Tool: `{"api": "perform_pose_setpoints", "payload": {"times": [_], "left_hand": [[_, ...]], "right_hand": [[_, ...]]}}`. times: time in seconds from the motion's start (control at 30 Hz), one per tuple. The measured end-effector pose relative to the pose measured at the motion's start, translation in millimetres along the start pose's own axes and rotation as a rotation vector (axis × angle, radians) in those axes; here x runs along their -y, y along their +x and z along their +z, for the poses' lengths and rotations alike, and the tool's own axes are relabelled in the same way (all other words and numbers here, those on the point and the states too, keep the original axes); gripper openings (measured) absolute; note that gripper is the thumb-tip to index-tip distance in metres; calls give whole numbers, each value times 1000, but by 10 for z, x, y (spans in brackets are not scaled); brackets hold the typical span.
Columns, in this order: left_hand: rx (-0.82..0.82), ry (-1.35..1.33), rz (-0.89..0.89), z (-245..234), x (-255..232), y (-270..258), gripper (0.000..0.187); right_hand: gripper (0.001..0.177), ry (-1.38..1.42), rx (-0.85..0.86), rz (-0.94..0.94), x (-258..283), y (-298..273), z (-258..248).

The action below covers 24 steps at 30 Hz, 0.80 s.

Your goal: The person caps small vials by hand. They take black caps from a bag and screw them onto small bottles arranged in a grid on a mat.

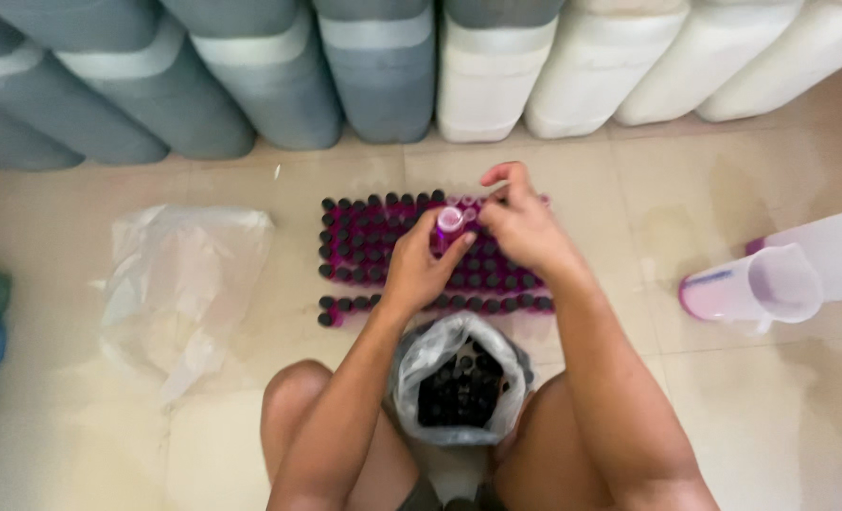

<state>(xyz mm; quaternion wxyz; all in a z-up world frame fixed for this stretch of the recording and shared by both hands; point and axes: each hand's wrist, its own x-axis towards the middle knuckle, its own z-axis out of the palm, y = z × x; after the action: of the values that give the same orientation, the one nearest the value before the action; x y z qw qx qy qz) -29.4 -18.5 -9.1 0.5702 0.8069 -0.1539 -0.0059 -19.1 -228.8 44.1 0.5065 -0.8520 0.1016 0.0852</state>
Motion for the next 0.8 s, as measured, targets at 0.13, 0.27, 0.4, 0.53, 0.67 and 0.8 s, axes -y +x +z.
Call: {"api": "perform_pose_setpoints", "payload": {"times": [0.13, 0.27, 0.4, 0.53, 0.67, 0.8], "left_hand": [[-14, 4, 22, -63, 0, 11, 45], [-12, 35, -4, -50, -55, -84, 48], [-4, 28, 5, -57, -31, -69, 50], [-20, 24, 0, -82, -96, -55, 50], [-21, 36, 3, -77, -55, -63, 50], [-41, 22, 15, -104, -79, -64, 48]], "right_hand": [[30, 400, -78, -44, -177, 46, 98], [18, 413, -214, -215, -109, 104, 215], [10, 197, -318, -301, 55, 79, 156], [29, 145, -177, -215, 47, 40, 188], [32, 34, -130, -207, 169, -106, 207], [27, -172, -195, -235, 260, -191, 180]]}}
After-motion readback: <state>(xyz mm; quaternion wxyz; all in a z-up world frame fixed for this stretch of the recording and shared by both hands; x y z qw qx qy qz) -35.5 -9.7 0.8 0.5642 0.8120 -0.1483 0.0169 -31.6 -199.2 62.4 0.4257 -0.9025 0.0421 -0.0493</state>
